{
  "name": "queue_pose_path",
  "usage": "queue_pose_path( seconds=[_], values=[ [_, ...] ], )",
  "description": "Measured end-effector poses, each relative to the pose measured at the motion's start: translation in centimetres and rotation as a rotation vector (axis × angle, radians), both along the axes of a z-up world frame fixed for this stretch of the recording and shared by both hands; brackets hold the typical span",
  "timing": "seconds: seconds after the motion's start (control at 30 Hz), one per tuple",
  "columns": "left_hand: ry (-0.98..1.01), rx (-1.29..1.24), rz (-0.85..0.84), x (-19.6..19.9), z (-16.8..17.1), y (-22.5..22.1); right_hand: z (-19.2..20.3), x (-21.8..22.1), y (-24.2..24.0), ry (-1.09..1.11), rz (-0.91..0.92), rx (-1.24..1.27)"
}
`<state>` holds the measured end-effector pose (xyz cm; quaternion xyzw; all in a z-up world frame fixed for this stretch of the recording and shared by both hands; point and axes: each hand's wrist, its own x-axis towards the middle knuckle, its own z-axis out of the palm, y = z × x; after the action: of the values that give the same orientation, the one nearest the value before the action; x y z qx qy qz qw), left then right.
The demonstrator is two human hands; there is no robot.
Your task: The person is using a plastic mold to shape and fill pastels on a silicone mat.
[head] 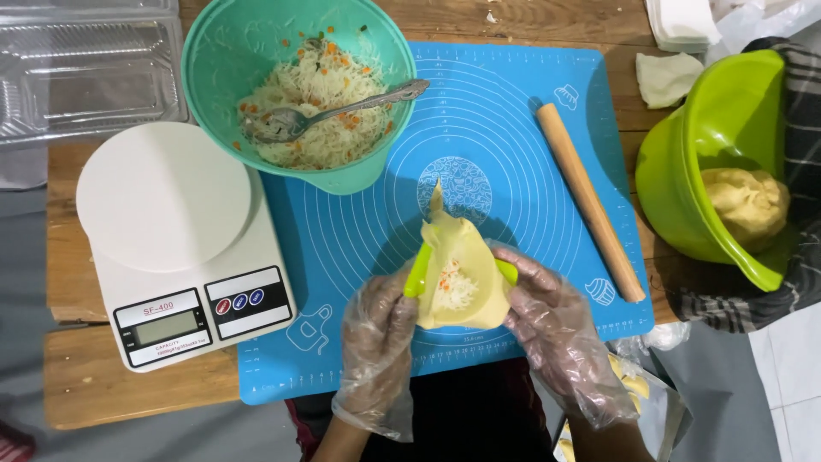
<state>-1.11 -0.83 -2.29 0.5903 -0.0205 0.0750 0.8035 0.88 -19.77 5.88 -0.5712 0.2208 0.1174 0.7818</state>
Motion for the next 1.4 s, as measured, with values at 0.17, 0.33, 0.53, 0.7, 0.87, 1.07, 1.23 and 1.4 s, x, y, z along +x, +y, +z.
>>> queue_pose_path(
  seconds=[0.17,0.33,0.53,0.7,0.87,1.07,1.23,1.4],
  values=[
    [-0.101,0.337,0.086,-0.6,0.0,-0.5,2.4,0.4,1.3,0.112,-0.065,-0.076],
    [-0.120,0.512,0.048,-1.2,-1.0,-0.8,1.9,0.0,0.8,0.015,-0.029,-0.026],
    [-0.365,0.633,0.073,-0.2,-0.5,-1.7,0.2,-0.3,-0.2,-0.053,-0.017,0.053],
    [-0.548,0.792,0.086,0.3,-0.4,-2.8,2.1,0.0,0.7,-0.055,-0.044,0.121],
    [-0.659,1.240,0.082,0.4,1.9,-3.8,0.6,0.0,0.1,-0.151,0.013,-0.025],
    [-0.714,1.224,0.422,-1.1,1.4,-5.3,1.4,1.3,0.2,0.022,-0.062,-0.039],
    [-0.661,0.853,0.124,0.5,3.1,-4.2,2.1,2.8,-1.3,-0.088,0.000,0.009],
    [-0.499,0.422,0.124,2.1,5.5,-1.8,3.3,4.2,-2.0,-0.055,0.165,0.262]
  ],
)
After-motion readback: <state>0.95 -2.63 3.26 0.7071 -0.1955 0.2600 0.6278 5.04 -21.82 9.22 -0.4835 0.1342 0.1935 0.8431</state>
